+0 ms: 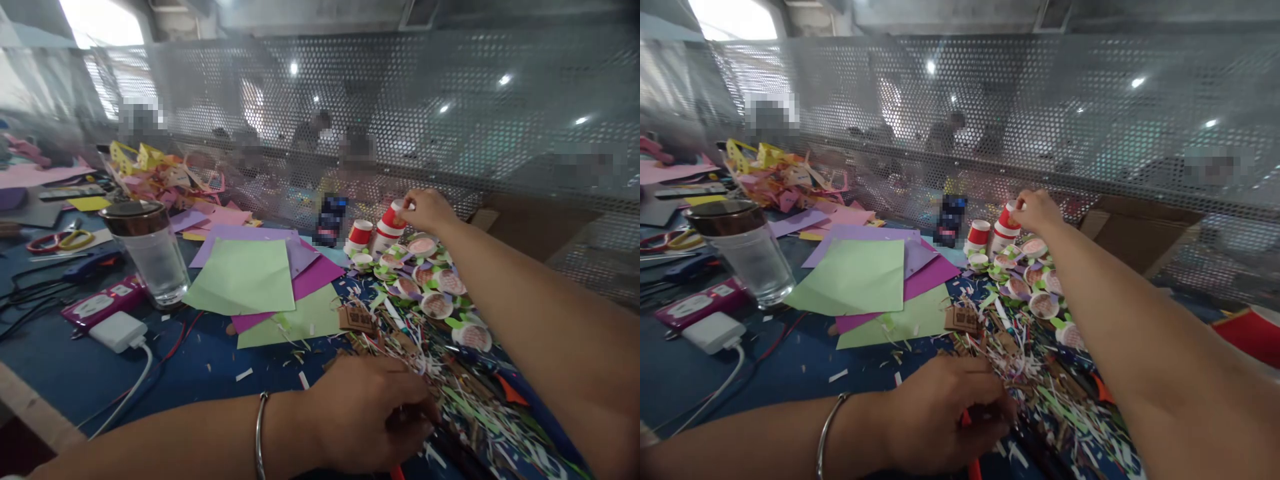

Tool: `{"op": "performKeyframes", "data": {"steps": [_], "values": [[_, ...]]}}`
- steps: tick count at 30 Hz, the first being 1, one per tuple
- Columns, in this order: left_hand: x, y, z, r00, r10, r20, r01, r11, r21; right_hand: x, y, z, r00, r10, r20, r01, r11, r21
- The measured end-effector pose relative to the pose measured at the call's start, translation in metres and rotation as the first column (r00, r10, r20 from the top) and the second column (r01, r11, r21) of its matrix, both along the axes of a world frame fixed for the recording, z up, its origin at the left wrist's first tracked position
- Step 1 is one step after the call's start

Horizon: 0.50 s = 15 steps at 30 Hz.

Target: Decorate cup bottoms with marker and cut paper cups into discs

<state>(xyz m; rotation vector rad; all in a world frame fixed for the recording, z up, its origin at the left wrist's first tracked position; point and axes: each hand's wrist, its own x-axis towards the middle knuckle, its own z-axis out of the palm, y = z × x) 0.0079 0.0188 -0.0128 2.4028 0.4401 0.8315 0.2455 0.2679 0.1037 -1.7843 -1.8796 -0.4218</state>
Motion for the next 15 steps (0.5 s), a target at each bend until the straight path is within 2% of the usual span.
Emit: {"op": "performKeyframes", "data": {"steps": [9,15], "values": [[-0.002,0.003,-0.003,0.999,-0.025,-0.037,0.025,1.0,0.002,-0.015,0.01,-0.031,0.992,-0.05,-0.119,0.046,0.998,-0.035],[-0.002,0.004,-0.006,0.998,-0.031,-0.057,0.031,0.999,-0.011,-0.013,0.012,-0.033,0.984,-0.05,-0.172,0.043,0.998,-0.043]]}}
